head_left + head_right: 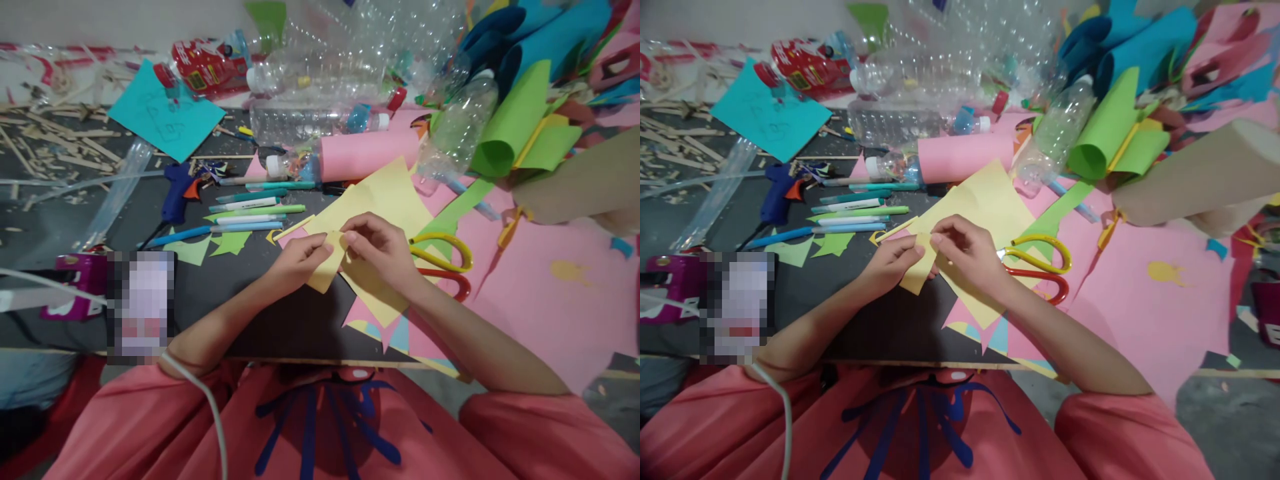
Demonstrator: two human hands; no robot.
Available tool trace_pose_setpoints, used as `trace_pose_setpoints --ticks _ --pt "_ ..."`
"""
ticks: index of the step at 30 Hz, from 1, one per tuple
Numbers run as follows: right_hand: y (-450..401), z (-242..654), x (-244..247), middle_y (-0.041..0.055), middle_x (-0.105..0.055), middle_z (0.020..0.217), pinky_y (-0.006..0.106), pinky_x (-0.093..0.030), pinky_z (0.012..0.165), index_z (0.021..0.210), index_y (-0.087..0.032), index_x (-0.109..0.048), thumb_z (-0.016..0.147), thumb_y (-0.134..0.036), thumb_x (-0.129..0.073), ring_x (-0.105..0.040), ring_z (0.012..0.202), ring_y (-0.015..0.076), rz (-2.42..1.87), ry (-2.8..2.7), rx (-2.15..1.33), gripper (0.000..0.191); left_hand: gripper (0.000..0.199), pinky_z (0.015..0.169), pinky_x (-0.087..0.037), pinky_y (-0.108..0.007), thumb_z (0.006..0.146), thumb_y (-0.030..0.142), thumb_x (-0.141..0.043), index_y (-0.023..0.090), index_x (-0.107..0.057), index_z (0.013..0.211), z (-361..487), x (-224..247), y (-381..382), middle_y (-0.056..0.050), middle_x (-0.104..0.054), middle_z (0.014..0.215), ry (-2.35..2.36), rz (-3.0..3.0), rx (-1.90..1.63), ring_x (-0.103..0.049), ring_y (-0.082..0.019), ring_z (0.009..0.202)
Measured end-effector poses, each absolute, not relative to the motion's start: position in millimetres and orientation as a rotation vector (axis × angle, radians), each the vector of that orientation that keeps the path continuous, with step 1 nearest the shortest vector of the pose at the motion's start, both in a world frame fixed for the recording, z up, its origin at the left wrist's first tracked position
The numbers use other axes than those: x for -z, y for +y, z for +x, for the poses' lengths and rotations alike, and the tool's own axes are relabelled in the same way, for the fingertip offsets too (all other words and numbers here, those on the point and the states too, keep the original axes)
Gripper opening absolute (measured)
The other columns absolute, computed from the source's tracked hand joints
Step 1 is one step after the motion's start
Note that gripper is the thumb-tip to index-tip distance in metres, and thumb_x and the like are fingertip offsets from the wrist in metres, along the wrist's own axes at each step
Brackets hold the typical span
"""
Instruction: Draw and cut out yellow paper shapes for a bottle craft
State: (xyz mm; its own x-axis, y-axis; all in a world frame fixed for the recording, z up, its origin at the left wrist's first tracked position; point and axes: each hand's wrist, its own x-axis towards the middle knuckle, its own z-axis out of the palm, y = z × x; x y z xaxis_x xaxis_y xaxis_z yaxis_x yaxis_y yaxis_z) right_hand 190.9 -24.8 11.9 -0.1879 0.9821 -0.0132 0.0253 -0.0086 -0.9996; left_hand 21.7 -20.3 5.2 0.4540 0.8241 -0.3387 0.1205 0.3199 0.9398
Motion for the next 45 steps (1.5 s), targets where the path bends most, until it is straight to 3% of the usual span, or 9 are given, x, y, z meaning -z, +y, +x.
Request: trace_pose_setpoints --ticks 7,17,25,35,45 --pt "-11 183 -9 -0.0057 -0.050 0.059 0.024 -0.037 0.051 0.072 -0.020 -0.055 0.084 -0.043 -0.067 -0.044 0.051 0.0080 -1.177 -1.384 -1.276 0.029 0.043 0.054 -0.053 -0.025 0.070 0.054 -0.073 0.018 -0.053 0.080 21 -4 -14 0.001 -0.065 0.065 1.009 0.946 -0.671 -0.062 -0.013 0.055" --pt "-6 189 1 -0.0058 -0.053 0.062 0.023 -0.042 0.052 0.076 -0.020 -0.058 0.074 -0.059 -0.074 -0.045 0.051 0.0070 -1.052 -1.245 -1.527 0.042 0.044 0.051 -0.056 -0.024 0.063 0.045 -0.081 0.016 -0.057 0.086 23 -14 -14 0.002 -0.066 0.065 1.065 0.813 -0.683 -0.062 -0.011 0.054" --pt "-6 189 5 -0.0063 -0.053 0.060 0.024 -0.040 0.052 0.073 -0.019 -0.058 0.076 -0.046 -0.077 -0.046 0.052 0.0066 -1.050 -1.247 -1.482 0.033 0.042 0.055 -0.057 -0.023 0.068 0.041 -0.078 0.014 -0.059 0.094 23 -8 -16 -0.001 -0.070 0.071 1.051 0.835 -0.680 -0.067 -0.014 0.061" --pt "-9 185 8 -0.0084 -0.052 0.057 0.028 -0.053 0.051 0.074 -0.021 -0.053 0.074 -0.053 -0.078 -0.056 0.048 0.0097 -0.938 -1.082 -1.658 0.040 0.042 0.058 -0.056 -0.023 0.071 0.045 -0.076 0.015 -0.054 0.090 24 -6 -15 -0.003 -0.071 0.073 0.986 0.858 -0.666 -0.070 -0.014 0.064" --pt "-5 187 2 -0.0075 -0.051 0.057 0.022 -0.040 0.049 0.069 -0.020 -0.055 0.068 -0.063 -0.077 -0.043 0.048 0.0054 -1.092 -1.208 -1.463 0.048 0.028 0.053 -0.049 -0.023 0.076 0.032 -0.073 0.017 -0.050 0.085 24 -11 -14 0.002 -0.063 0.065 1.005 0.864 -0.634 -0.061 -0.010 0.053"
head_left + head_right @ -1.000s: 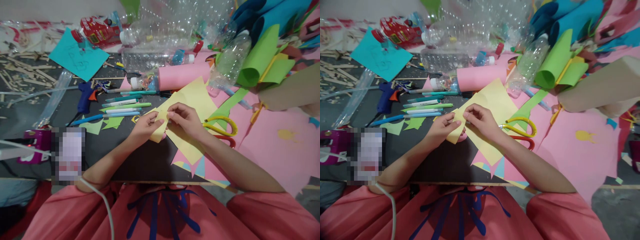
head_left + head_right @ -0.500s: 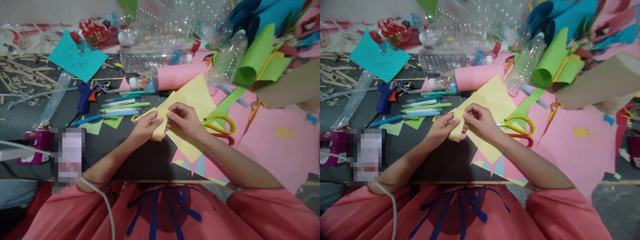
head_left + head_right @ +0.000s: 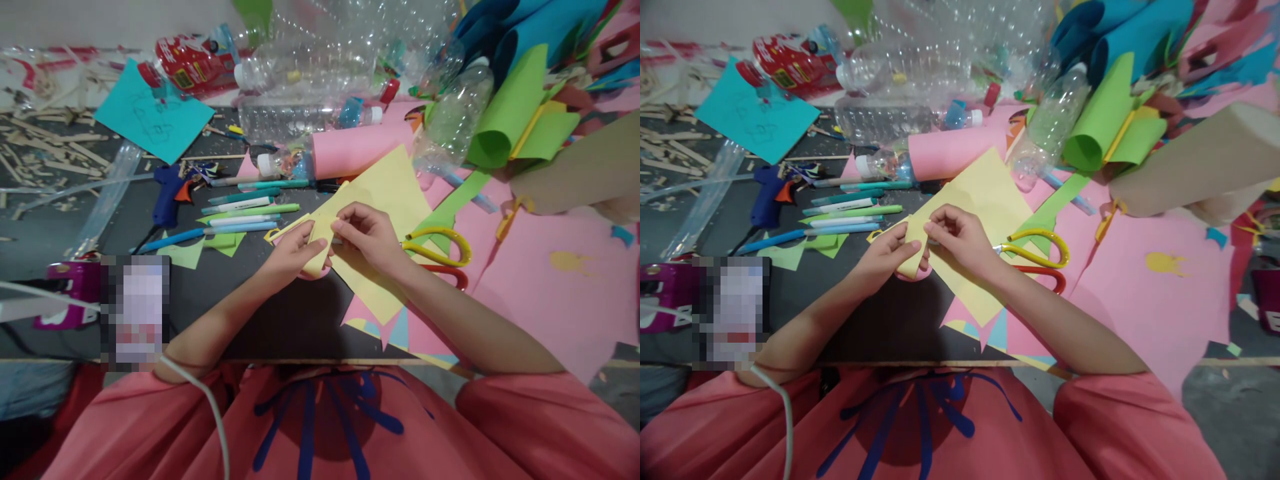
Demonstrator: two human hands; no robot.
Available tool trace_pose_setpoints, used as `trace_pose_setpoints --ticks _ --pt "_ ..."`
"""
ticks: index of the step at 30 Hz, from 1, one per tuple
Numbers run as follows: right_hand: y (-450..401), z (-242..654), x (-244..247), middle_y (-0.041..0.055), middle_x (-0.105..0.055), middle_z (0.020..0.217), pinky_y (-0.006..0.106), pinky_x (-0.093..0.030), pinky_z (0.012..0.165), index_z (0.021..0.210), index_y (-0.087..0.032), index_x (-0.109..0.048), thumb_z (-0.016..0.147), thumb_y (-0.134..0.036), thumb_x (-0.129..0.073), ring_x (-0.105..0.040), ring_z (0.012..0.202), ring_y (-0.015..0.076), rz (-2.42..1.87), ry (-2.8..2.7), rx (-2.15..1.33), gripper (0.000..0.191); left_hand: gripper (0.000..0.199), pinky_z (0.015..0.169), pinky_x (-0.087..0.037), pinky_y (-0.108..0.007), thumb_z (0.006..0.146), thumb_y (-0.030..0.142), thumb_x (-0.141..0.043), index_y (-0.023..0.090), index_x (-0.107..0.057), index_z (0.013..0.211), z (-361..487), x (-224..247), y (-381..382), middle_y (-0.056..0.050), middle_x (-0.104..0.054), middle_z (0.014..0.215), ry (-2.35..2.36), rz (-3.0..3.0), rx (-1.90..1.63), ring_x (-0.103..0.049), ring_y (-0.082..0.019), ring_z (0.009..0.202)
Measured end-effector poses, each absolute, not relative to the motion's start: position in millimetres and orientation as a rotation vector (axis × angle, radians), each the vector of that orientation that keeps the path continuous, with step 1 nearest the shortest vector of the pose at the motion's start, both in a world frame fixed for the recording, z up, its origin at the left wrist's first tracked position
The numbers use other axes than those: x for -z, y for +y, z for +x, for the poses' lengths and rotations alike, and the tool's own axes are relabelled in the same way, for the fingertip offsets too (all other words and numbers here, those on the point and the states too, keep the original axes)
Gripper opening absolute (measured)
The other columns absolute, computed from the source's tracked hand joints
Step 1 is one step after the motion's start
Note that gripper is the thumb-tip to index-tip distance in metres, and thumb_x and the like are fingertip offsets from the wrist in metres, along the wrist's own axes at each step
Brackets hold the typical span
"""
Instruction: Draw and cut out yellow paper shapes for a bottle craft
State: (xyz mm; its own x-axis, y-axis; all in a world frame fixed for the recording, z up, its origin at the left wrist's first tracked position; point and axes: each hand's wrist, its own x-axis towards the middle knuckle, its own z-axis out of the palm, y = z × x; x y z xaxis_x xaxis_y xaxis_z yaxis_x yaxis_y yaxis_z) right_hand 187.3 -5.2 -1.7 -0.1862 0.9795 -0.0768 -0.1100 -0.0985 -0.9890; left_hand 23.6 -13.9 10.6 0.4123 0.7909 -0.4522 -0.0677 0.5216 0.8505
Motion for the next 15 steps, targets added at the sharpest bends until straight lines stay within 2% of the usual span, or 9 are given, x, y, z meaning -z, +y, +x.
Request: trace_pose_setpoints --ticks 5,15 --pt "-6.2 186.8 1.7 -0.0075 -0.050 0.058 0.023 -0.041 0.049 0.070 -0.020 -0.055 0.070 -0.061 -0.076 -0.043 0.047 0.0054 -1.083 -1.205 -1.487 0.046 0.025 0.051 -0.048 -0.022 0.079 0.032 -0.069 0.017 -0.049 0.085 23.6 -11.3 -14.2 0.002 -0.063 0.066 1.005 0.873 -0.617 -0.058 -0.009 0.052" --pt "-5.7 187.8 2.3 -0.0065 -0.051 0.057 0.023 -0.041 0.048 0.069 -0.020 -0.054 0.072 -0.065 -0.073 -0.046 0.049 0.0065 -1.101 -1.248 -1.458 0.048 0.035 0.049 -0.047 -0.019 0.076 0.041 -0.073 0.017 -0.049 0.086 23.5 -13.1 -15.0 0.004 -0.062 0.062 0.946 0.855 -0.626 -0.058 -0.008 0.050"
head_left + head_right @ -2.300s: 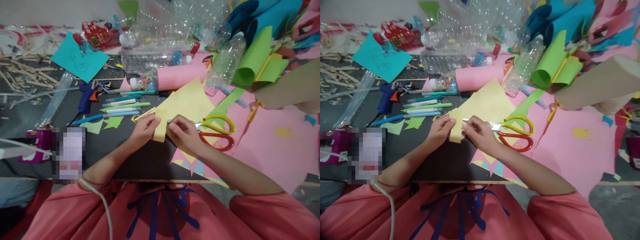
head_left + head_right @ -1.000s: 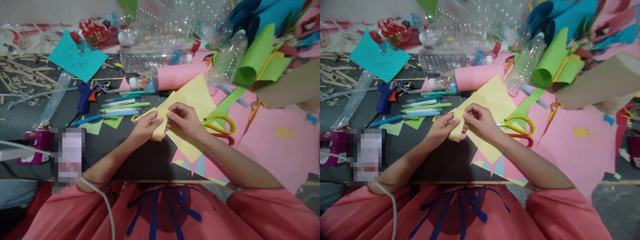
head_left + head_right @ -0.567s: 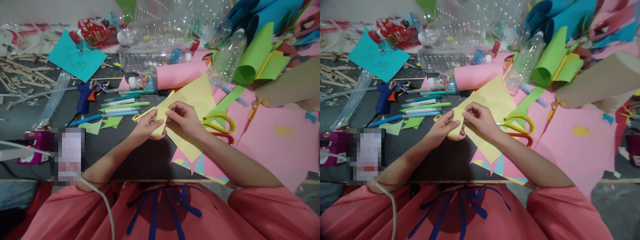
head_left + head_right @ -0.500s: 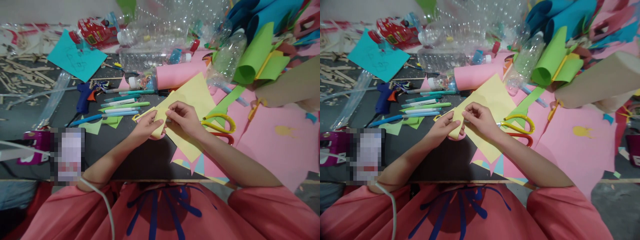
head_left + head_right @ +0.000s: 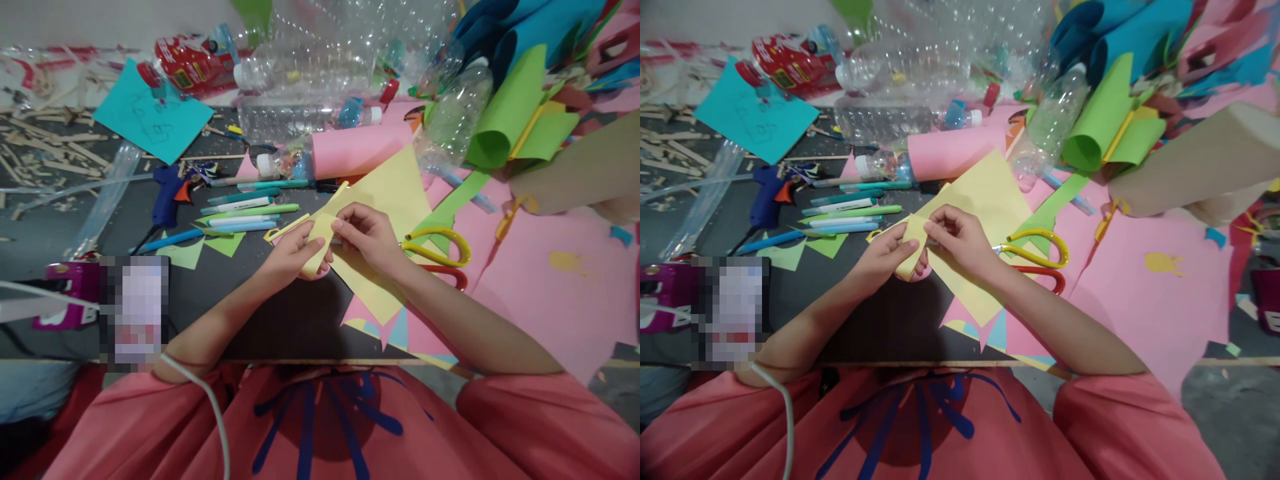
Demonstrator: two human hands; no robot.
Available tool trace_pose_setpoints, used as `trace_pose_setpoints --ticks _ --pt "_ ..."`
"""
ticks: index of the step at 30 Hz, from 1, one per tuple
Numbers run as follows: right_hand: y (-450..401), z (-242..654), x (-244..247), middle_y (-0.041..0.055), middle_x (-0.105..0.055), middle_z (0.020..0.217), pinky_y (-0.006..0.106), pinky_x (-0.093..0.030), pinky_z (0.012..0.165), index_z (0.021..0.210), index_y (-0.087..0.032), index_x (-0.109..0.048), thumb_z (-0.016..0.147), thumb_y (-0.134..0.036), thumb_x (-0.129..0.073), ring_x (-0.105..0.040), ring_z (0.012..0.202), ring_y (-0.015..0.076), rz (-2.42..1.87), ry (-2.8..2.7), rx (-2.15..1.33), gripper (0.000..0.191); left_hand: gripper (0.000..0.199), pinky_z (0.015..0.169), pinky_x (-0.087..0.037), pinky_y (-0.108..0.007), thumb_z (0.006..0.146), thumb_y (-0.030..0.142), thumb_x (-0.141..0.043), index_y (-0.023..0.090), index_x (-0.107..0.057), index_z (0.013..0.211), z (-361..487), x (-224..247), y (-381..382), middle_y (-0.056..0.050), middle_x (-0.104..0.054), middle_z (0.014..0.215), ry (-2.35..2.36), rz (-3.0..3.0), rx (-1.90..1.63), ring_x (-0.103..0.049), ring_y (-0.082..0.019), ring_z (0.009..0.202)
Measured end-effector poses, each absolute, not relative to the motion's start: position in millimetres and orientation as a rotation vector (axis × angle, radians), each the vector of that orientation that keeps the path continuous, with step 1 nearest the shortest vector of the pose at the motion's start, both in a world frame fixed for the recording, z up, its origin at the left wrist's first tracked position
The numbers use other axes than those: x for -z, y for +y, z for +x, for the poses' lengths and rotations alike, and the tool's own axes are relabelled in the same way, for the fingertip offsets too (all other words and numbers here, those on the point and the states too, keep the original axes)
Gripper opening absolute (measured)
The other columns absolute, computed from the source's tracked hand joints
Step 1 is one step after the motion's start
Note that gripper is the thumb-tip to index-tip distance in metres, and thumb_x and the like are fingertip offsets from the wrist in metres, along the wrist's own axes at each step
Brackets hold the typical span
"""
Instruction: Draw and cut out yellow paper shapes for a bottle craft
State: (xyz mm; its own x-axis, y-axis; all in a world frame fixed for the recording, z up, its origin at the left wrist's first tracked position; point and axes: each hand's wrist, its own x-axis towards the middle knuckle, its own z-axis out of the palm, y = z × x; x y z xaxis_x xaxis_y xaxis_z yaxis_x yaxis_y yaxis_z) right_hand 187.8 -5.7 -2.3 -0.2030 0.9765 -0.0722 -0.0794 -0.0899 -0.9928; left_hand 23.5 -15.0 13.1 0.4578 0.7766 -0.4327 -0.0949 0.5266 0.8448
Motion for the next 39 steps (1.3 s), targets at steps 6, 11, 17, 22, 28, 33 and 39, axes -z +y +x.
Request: trace_pose_setpoints --ticks 6,11,17,22,28,33,39 --pt "-6 188 3 -0.0065 -0.051 0.057 0.023 -0.040 0.048 0.069 -0.021 -0.055 0.072 -0.064 -0.073 -0.045 0.048 0.0063 -1.094 -1.240 -1.462 0.047 0.037 0.049 -0.047 -0.020 0.075 0.044 -0.074 0.017 -0.050 0.085 23 -10 -14 0.002 -0.064 0.063 0.913 0.877 -0.632 -0.059 -0.009 0.051" --pt "-6 188 2 -0.0065 -0.051 0.057 0.024 -0.040 0.047 0.069 -0.021 -0.054 0.071 -0.067 -0.072 -0.044 0.047 0.0067 -1.105 -1.248 -1.458 0.050 0.038 0.050 -0.048 -0.020 0.075 0.045 -0.074 0.017 -0.051 0.088 22 -8 -15 0.002 -0.064 0.064 0.920 0.862 -0.638 -0.059 -0.009 0.051" --pt "-6 187 1 -0.0078 -0.049 0.054 0.022 -0.036 0.043 0.069 -0.020 -0.053 0.070 -0.066 -0.074 -0.041 0.043 0.0052 -1.114 -1.185 -1.457 0.050 0.040 0.050 -0.049 -0.020 0.073 0.047 -0.075 0.017 -0.051 0.087 19 -9 -12 0.002 -0.068 0.063 0.965 0.925 -0.652 -0.062 -0.010 0.051" --pt "-5 191 2 -0.0090 -0.048 0.051 0.021 -0.033 0.041 0.071 -0.021 -0.051 0.072 -0.063 -0.074 -0.041 0.040 0.0052 -1.148 -1.135 -1.421 0.047 0.035 0.043 -0.042 -0.017 0.072 0.041 -0.075 0.019 -0.054 0.089 16 -10 -7 0.003 -0.066 0.060 1.190 0.996 -0.778 -0.063 -0.011 0.048" --pt "-4 191 4 -0.0082 -0.047 0.051 0.022 -0.037 0.044 0.066 -0.022 -0.047 0.074 -0.058 -0.073 -0.042 0.042 0.0061 -1.112 -1.178 -1.496 0.045 0.030 0.052 -0.053 -0.024 0.070 0.037 -0.076 0.016 -0.067 0.089 9 -12 -1 0.001 -0.066 0.072 1.204 1.116 -0.875 -0.059 -0.008 0.050" --pt "-6 190 3 -0.0073 -0.049 0.050 0.022 -0.038 0.045 0.064 -0.022 -0.049 0.074 -0.060 -0.073 -0.042 0.043 0.0069 -1.109 -1.173 -1.494 0.046 0.029 0.051 -0.052 -0.023 0.070 0.036 -0.076 0.017 -0.069 0.090 4 -12 2 0.002 -0.065 0.066 1.170 1.133 -0.819 -0.060 -0.009 0.050" --pt "-3 194 3 -0.0078 -0.053 0.051 0.019 -0.032 0.038 0.063 -0.022 -0.045 0.065 -0.060 -0.080 -0.045 0.039 0.0054 -1.178 -0.990 -1.469 0.052 0.029 0.055 -0.054 -0.022 0.065 0.034 -0.080 0.018 -0.066 0.086 -2 -6 10 0.003 -0.063 0.067 1.217 1.125 -1.009 -0.060 -0.010 0.057"
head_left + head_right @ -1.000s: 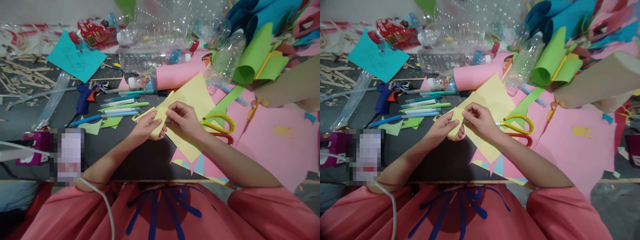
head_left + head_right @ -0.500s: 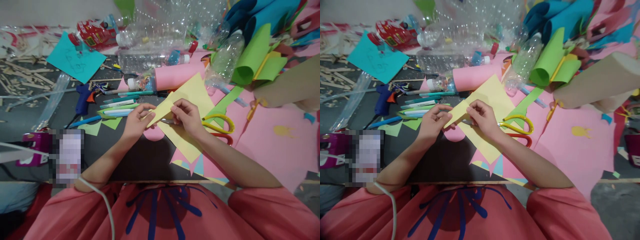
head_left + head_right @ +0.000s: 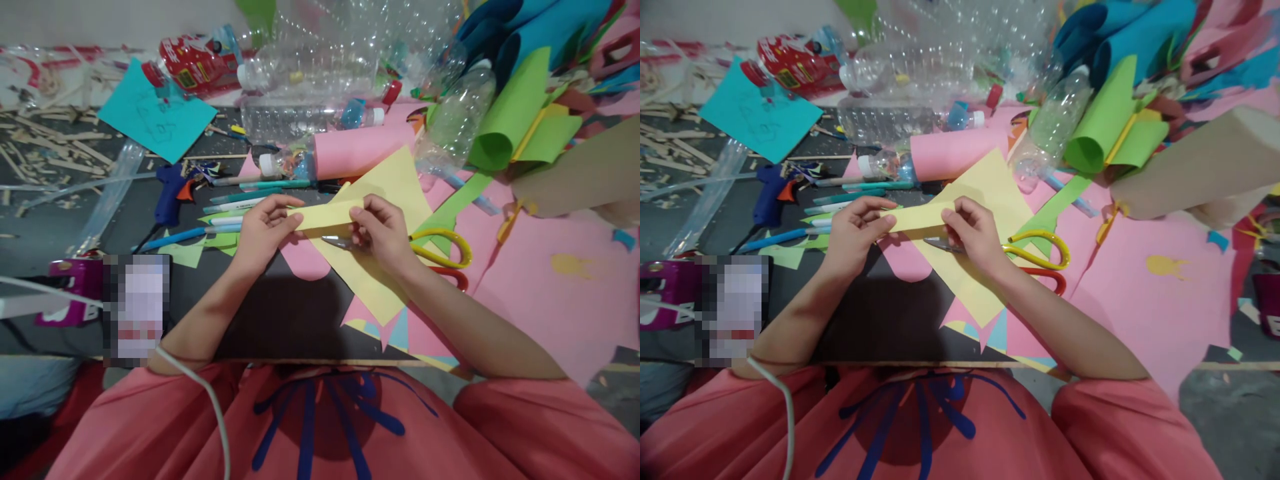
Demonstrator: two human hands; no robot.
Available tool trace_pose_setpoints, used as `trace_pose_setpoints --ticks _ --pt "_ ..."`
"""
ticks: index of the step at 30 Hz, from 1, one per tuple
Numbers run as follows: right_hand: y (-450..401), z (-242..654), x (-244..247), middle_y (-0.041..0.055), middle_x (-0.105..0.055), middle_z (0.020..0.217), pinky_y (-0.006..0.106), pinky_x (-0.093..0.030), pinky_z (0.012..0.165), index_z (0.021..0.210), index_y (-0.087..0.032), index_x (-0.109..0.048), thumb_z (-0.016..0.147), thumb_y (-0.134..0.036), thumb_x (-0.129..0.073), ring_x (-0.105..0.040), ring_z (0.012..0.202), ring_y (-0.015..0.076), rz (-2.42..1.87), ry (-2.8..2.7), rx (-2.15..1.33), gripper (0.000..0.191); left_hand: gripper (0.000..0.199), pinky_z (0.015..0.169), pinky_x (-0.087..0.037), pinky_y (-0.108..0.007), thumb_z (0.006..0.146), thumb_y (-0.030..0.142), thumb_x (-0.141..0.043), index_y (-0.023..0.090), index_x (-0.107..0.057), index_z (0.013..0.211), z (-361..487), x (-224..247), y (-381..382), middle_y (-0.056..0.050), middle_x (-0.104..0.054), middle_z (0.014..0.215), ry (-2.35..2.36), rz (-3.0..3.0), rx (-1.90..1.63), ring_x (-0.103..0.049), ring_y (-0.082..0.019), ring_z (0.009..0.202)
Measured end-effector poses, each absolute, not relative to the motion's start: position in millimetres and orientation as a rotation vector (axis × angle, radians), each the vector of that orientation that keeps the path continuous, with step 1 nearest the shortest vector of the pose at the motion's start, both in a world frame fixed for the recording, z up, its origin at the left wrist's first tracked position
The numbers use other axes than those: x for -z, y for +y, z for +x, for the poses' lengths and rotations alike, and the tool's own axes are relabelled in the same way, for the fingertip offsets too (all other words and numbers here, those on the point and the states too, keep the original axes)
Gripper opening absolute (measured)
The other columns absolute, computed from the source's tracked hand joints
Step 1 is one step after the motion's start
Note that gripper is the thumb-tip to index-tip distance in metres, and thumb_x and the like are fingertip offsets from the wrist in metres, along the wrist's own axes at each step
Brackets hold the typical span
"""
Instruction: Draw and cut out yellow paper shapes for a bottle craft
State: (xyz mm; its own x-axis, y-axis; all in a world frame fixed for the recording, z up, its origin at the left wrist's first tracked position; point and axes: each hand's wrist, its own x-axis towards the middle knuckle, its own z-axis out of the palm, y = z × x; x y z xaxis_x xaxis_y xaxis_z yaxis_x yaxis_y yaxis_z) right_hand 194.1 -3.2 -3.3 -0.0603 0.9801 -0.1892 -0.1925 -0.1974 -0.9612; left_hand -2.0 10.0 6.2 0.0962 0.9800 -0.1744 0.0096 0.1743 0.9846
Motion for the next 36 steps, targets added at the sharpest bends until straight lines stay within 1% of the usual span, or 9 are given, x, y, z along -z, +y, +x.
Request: trace_pose_setpoints --ticks 4,9,15,20,23,28,32,34,36 --pt "-3 194 1 -0.0080 -0.054 0.050 0.018 -0.032 0.037 0.061 -0.021 -0.045 0.062 -0.059 -0.082 -0.046 0.038 0.0044 -1.169 -0.961 -1.475 0.053 0.029 0.060 -0.055 -0.022 0.066 0.037 -0.081 0.017 -0.068 0.084 -4 -3 13 0.002 -0.062 0.069 1.267 1.177 -1.111 -0.059 -0.011 0.064" --pt "-3 193 -1 -0.0084 -0.054 0.050 0.016 -0.032 0.036 0.062 -0.021 -0.044 0.064 -0.057 -0.081 -0.046 0.037 0.0038 -1.185 -0.959 -1.476 0.051 0.028 0.059 -0.055 -0.020 0.068 0.039 -0.081 0.017 -0.071 0.083 -4 -1 13 0.003 -0.062 0.067 1.256 1.220 -1.153 -0.058 -0.009 0.061" --pt "-4 193 0 -0.0088 -0.055 0.049 0.015 -0.033 0.036 0.062 -0.021 -0.045 0.062 -0.059 -0.081 -0.046 0.037 0.0034 -1.177 -0.956 -1.490 0.053 0.036 0.056 -0.055 -0.020 0.066 0.048 -0.083 0.019 -0.073 0.083 -7 7 16 0.004 -0.061 0.063 1.220 1.294 -1.201 -0.058 -0.008 0.057" --pt "-4 193 1 -0.0090 -0.055 0.049 0.015 -0.034 0.035 0.061 -0.021 -0.046 0.060 -0.060 -0.083 -0.046 0.036 0.0028 -1.163 -0.927 -1.461 0.053 0.037 0.056 -0.055 -0.021 0.070 0.052 -0.081 0.020 -0.072 0.088 -8 7 16 0.003 -0.065 0.067 1.200 1.319 -1.218 -0.062 -0.010 0.060" --pt "-4 193 2 -0.0096 -0.054 0.049 0.015 -0.036 0.035 0.061 -0.021 -0.047 0.059 -0.060 -0.084 -0.046 0.036 0.0027 -1.157 -0.907 -1.445 0.054 0.037 0.055 -0.053 -0.019 0.070 0.051 -0.081 0.021 -0.070 0.088 -8 7 17 0.003 -0.066 0.067 1.206 1.328 -1.243 -0.063 -0.010 0.060" --pt "-3 193 3 -0.0090 -0.056 0.049 0.014 -0.037 0.036 0.061 -0.020 -0.049 0.058 -0.057 -0.086 -0.049 0.036 0.0029 -1.136 -0.878 -1.421 0.053 0.033 0.058 -0.052 -0.018 0.071 0.043 -0.081 0.021 -0.067 0.092 -9 7 17 0.005 -0.065 0.066 1.207 1.353 -1.280 -0.062 -0.008 0.060" --pt "-4 192 1 -0.0088 -0.056 0.049 0.014 -0.036 0.035 0.060 -0.020 -0.050 0.057 -0.058 -0.086 -0.049 0.036 0.0027 -1.126 -0.882 -1.429 0.053 0.041 0.058 -0.050 -0.019 0.072 0.041 -0.082 0.024 -0.060 0.102 -9 12 16 0.008 -0.061 0.062 1.182 1.373 -1.362 -0.060 -0.008 0.057" --pt "-4 192 2 -0.0089 -0.056 0.049 0.014 -0.036 0.035 0.061 -0.020 -0.050 0.057 -0.058 -0.086 -0.049 0.036 0.0027 -1.127 -0.882 -1.427 0.053 0.041 0.060 -0.050 -0.020 0.074 0.043 -0.081 0.024 -0.058 0.103 -9 14 14 0.007 -0.060 0.065 1.180 1.417 -1.394 -0.061 -0.008 0.060" --pt "-3 193 3 -0.0089 -0.056 0.049 0.014 -0.036 0.035 0.061 -0.020 -0.049 0.058 -0.058 -0.086 -0.050 0.036 0.0031 -1.137 -0.876 -1.421 0.053 0.035 0.064 -0.051 -0.021 0.077 0.045 -0.078 0.024 -0.058 0.098 -8 15 13 0.004 -0.062 0.072 1.191 1.473 -1.407 -0.063 -0.009 0.066"
